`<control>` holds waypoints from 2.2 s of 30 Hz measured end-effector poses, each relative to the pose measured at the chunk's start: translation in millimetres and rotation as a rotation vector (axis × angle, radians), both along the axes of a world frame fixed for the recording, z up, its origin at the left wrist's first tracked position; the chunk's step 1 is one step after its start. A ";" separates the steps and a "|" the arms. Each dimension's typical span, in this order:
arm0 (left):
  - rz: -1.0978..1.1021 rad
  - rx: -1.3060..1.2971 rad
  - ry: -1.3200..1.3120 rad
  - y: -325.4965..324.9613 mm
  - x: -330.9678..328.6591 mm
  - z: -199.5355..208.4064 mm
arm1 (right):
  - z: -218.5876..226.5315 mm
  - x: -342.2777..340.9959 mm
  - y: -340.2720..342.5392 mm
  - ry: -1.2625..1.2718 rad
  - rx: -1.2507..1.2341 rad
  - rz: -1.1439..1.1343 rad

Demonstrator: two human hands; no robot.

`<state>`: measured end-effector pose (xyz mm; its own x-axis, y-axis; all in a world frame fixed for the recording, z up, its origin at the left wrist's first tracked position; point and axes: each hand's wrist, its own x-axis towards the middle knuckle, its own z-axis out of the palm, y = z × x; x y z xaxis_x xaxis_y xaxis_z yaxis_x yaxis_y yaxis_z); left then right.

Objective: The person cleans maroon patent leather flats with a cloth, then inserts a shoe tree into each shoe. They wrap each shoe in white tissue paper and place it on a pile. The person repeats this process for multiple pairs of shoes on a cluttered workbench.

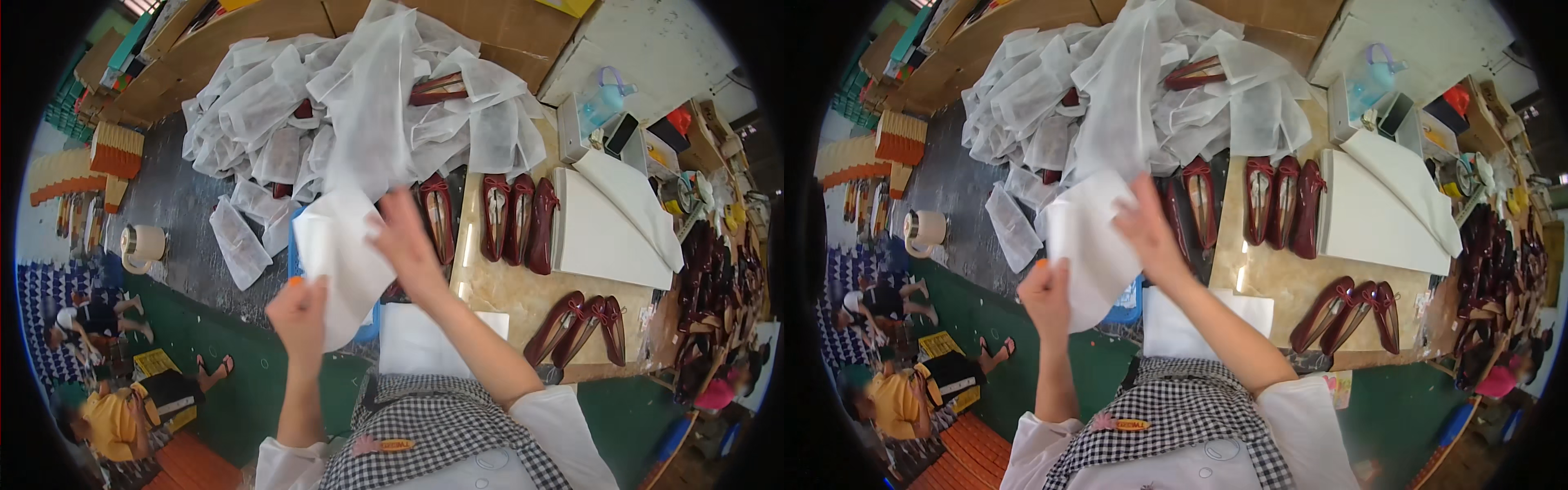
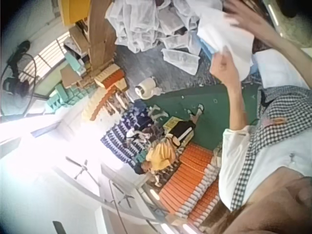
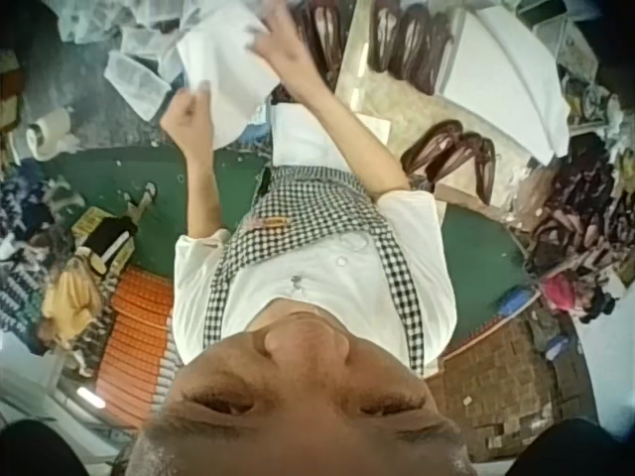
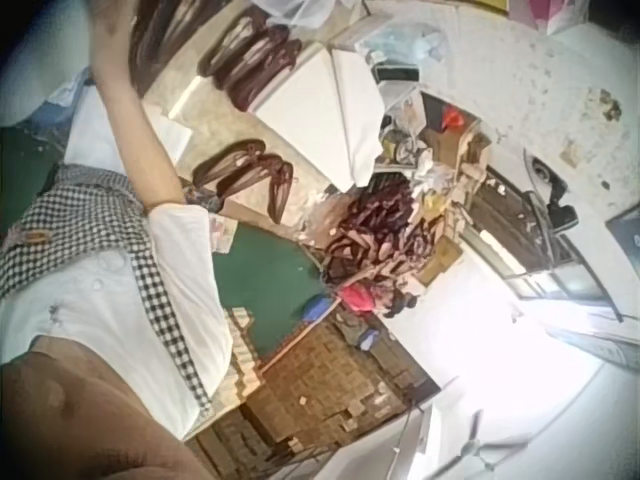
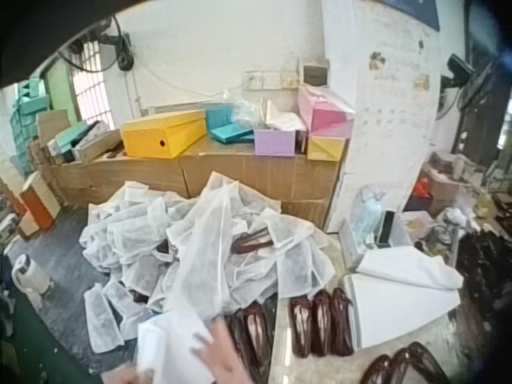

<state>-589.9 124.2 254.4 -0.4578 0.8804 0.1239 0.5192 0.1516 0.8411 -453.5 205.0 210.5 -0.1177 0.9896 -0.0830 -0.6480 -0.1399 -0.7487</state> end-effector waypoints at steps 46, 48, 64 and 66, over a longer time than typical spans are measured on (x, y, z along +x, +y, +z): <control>-0.206 -0.133 0.078 2.9 29.4 -25.9 | -188.8 84.1 20.0 -1.887 0.341 0.010; -0.249 -0.153 0.170 9.0 31.6 -32.3 | -189.8 93.2 27.4 -1.642 0.135 0.094; -0.358 0.019 0.114 -27.5 40.1 -10.6 | -8.3 52.3 -7.1 -0.040 -0.234 0.384; 0.022 0.019 0.003 -7.7 18.2 16.2 | -0.2 15.9 7.3 0.080 -0.022 0.236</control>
<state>-571.7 116.5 270.6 -0.4768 0.8675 0.1416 0.5184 0.1475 0.8423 -437.6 212.3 210.3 -0.3519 0.9321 -0.0852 -0.6528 -0.3096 -0.6913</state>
